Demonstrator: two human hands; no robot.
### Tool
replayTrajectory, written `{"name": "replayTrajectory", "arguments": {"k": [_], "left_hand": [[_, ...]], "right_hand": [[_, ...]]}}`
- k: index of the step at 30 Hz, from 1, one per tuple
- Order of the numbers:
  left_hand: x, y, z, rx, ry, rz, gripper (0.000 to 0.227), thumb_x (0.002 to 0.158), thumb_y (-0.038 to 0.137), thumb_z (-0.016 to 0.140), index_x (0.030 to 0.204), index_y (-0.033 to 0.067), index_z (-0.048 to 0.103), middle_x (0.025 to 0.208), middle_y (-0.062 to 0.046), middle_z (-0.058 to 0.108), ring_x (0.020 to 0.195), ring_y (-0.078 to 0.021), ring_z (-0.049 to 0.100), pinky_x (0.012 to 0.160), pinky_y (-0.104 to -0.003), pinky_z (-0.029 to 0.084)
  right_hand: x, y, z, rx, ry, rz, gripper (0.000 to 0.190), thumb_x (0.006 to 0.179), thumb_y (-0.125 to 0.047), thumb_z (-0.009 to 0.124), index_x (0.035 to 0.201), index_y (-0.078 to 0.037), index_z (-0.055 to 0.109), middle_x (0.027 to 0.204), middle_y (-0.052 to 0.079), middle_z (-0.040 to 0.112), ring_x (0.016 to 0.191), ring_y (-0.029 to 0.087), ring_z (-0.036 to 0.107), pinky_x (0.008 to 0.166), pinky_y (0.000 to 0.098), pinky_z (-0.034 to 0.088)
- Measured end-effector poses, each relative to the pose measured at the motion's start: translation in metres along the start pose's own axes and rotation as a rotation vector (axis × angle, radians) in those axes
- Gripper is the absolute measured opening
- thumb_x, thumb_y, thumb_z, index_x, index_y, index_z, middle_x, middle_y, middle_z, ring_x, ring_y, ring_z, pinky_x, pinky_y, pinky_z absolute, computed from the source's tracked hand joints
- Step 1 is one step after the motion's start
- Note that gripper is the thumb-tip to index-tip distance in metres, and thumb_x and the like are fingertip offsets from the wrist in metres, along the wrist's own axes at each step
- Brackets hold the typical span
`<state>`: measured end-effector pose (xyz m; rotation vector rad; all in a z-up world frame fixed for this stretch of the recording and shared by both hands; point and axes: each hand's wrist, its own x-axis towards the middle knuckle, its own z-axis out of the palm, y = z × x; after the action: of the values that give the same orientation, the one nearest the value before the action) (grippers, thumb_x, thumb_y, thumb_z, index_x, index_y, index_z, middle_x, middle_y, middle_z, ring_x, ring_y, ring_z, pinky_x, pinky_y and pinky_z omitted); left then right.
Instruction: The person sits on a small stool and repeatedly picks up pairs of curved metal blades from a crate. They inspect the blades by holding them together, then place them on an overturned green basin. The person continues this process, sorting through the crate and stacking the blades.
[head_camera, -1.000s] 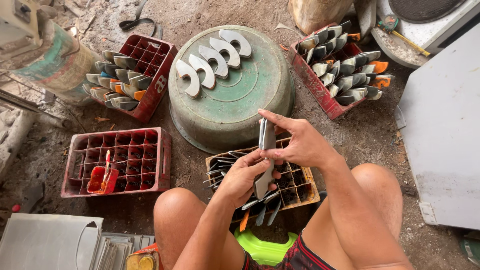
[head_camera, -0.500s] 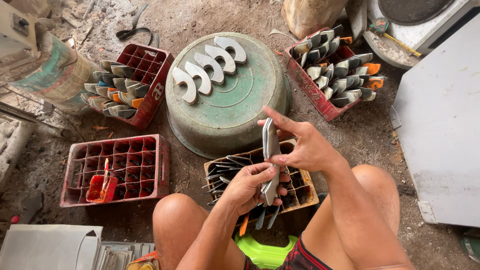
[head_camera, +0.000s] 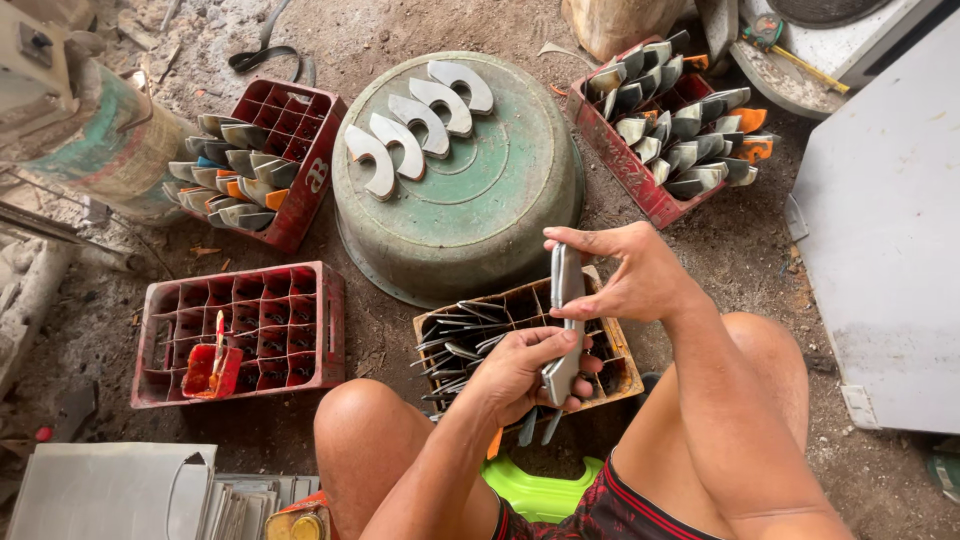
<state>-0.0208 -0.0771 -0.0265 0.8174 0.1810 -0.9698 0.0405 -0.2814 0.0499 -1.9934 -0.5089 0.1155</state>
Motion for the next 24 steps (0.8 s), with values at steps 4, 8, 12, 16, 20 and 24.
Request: {"name": "replayTrajectory", "arguments": {"k": [4, 8, 12, 16, 20, 24], "left_hand": [[0.007, 0.001, 0.002, 0.126, 0.114, 0.216, 0.034, 0.099, 0.028, 0.065, 0.120, 0.0004, 0.066, 0.099, -0.009, 0.073, 0.075, -0.0175, 0.073, 0.062, -0.036, 0.063], [0.009, -0.002, 0.002, 0.317, 0.324, 0.466, 0.031, 0.099, 0.022, 0.064, 0.119, -0.0017, 0.067, 0.096, -0.007, 0.073, 0.073, -0.0126, 0.068, 0.059, -0.032, 0.059], [0.013, -0.004, 0.003, 0.516, 0.425, 0.603, 0.031, 0.098, 0.020, 0.067, 0.122, -0.0009, 0.067, 0.093, -0.006, 0.075, 0.075, -0.0090, 0.068, 0.066, -0.025, 0.056], [0.012, -0.014, -0.001, 0.549, 0.484, 0.517, 0.028, 0.096, 0.020, 0.068, 0.117, 0.0004, 0.066, 0.089, -0.005, 0.075, 0.072, -0.0077, 0.067, 0.063, -0.024, 0.053], [0.023, -0.018, -0.007, 0.414, 0.362, 0.536, 0.023, 0.099, 0.019, 0.069, 0.112, 0.0010, 0.061, 0.085, -0.004, 0.068, 0.070, -0.0059, 0.058, 0.060, -0.025, 0.048], [0.029, -0.020, -0.015, 0.226, 0.227, 0.545, 0.031, 0.105, 0.036, 0.057, 0.108, 0.0048, 0.059, 0.083, -0.001, 0.063, 0.070, -0.0076, 0.057, 0.061, -0.025, 0.050]], "right_hand": [[0.005, -0.001, 0.002, 0.199, -0.008, 0.042, 0.102, 0.061, -0.014, 0.095, 0.150, -0.016, 0.046, 0.133, 0.007, 0.070, 0.101, 0.011, 0.070, 0.088, 0.0307, 0.061], [0.010, 0.011, 0.012, 0.660, -0.107, 0.107, 0.097, 0.068, -0.012, 0.089, 0.151, -0.015, 0.040, 0.138, 0.007, 0.066, 0.117, 0.018, 0.070, 0.097, 0.0358, 0.060], [0.015, 0.028, 0.016, 0.636, -0.031, 0.147, 0.061, 0.078, -0.001, 0.083, 0.135, 0.006, 0.064, 0.126, 0.017, 0.074, 0.114, 0.023, 0.072, 0.099, 0.0388, 0.060], [0.011, 0.039, 0.020, 0.604, -0.042, 0.115, 0.056, 0.075, 0.004, 0.082, 0.129, 0.006, 0.068, 0.121, 0.017, 0.076, 0.111, 0.023, 0.073, 0.098, 0.0382, 0.060], [0.012, 0.039, 0.018, 0.621, -0.036, 0.158, 0.055, 0.074, 0.004, 0.081, 0.128, 0.006, 0.068, 0.117, 0.018, 0.076, 0.109, 0.023, 0.074, 0.095, 0.0402, 0.061], [0.013, 0.037, 0.016, 0.680, -0.035, 0.080, 0.047, 0.082, -0.002, 0.077, 0.128, 0.007, 0.068, 0.116, 0.019, 0.076, 0.107, 0.025, 0.074, 0.097, 0.0410, 0.060]]}}
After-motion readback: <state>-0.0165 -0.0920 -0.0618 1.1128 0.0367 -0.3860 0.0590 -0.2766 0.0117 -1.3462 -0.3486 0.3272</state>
